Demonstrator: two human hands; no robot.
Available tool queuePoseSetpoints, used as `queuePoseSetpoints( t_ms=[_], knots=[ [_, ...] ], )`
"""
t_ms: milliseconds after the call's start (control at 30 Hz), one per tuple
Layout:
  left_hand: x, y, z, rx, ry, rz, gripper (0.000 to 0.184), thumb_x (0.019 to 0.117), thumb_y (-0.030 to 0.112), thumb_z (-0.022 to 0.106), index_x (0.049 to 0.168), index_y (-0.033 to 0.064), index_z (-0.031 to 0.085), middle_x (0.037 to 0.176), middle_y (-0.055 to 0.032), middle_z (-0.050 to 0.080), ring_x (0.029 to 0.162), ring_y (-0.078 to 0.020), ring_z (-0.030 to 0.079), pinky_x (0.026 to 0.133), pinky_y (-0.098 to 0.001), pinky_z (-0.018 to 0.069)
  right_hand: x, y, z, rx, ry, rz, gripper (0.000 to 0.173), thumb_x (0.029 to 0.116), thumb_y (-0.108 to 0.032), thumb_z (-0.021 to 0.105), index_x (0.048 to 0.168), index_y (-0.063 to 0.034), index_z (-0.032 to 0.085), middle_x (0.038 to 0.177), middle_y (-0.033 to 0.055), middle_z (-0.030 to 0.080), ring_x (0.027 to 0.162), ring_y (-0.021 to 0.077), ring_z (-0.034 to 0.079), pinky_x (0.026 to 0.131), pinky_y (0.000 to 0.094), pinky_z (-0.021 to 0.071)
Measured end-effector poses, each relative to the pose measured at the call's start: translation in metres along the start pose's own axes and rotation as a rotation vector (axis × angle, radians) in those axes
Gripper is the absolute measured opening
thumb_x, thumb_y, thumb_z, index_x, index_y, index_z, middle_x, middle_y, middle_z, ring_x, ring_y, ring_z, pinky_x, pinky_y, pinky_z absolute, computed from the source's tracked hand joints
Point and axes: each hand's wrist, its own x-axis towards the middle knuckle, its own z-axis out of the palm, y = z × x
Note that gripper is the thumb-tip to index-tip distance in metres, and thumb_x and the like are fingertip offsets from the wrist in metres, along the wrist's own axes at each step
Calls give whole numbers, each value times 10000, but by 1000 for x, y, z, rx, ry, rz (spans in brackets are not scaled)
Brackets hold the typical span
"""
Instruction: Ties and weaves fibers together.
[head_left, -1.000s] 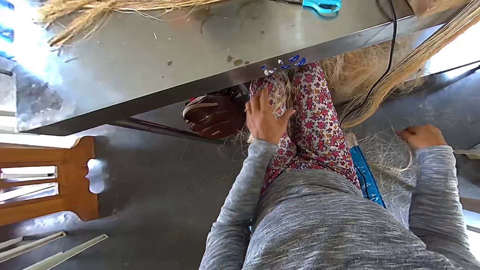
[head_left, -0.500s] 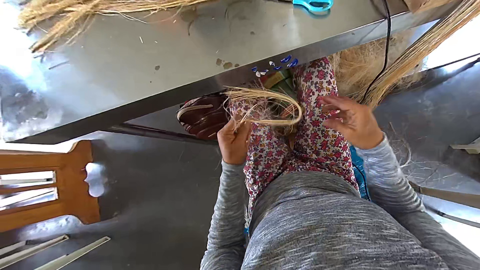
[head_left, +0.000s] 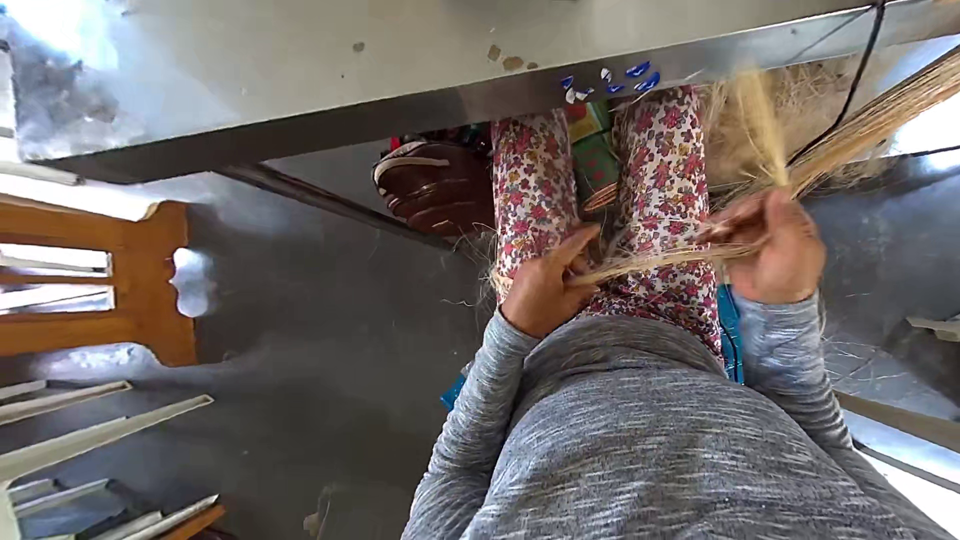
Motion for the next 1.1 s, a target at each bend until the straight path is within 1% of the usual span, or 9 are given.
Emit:
queuePoseSetpoints(
  t_ms=[67,167,267,400,567,733,867,967,1100],
  knots=[
    [-11,-12,0,-1,-51,-28,388,878,54,760,1262,37,710,812,-105,712,632,-186,638,620,-404,556,-4,3,-25,-30,131,4,473,1113,-269,213,967,-185,655,839,-56,734,767,111,725,750,346,636],
    [-21,-23,-13,50,-156,-110,186,894,70,751,1072,18,763,929,-138,753,838,-249,728,824,-499,592,-7,9,-57,-138,379,16,456,1118,-238,213,987,-118,633,799,-31,718,703,107,705,674,304,623],
    [-23,-30,-31,94,-248,-204,136,911,78,747,1006,-17,760,907,-168,746,844,-286,726,844,-541,573,-8,7,-93,-238,521,114,484,1120,-261,184,1088,-105,641,761,-80,659,596,27,595,563,206,522],
    [-20,-50,-57,22,-323,-204,97,919,21,707,969,-55,740,844,-144,743,757,-207,726,809,-443,601,-7,-6,-142,-53,546,212,514,1104,-279,117,1151,-162,615,626,-103,560,409,3,401,394,163,364],
    [-19,-66,-72,-53,-287,-260,108,931,28,684,946,-70,727,796,-116,727,707,-143,705,766,-367,610,-13,-15,-182,325,740,90,385,1127,-260,217,1094,-133,579,804,-28,636,632,51,612,610,179,544],
    [-17,-69,-67,-164,-194,-303,73,919,25,679,920,-35,722,737,-37,719,661,-63,684,715,-283,600,-19,-14,-200,326,852,-4,430,1139,-289,143,1306,-82,482,1036,59,657,857,156,694,829,304,595],
    [-13,-68,-57,-189,-137,-328,75,930,22,672,928,-40,715,732,-42,718,651,-72,682,704,-288,598,-23,-15,-199,-259,749,433,406,1142,-345,243,1387,-70,412,1091,98,674,844,197,722,749,344,614],
    [-12,-65,-52,-175,-92,-315,70,925,21,673,924,-40,708,736,-25,704,652,-51,666,698,-271,589,-29,-24,-179,-989,613,914,641,1076,-478,479,1453,40,466,1285,284,615,953,361,695,824,511,570],
    [-13,-62,-47,-172,-75,-311,54,915,14,682,904,-34,704,722,-17,702,641,-40,659,685,-260,582,-36,-46,-166,-1083,377,1145,607,1038,-558,507,1289,-17,617,1056,191,698,757,232,670,675,381,542]
  ],
)
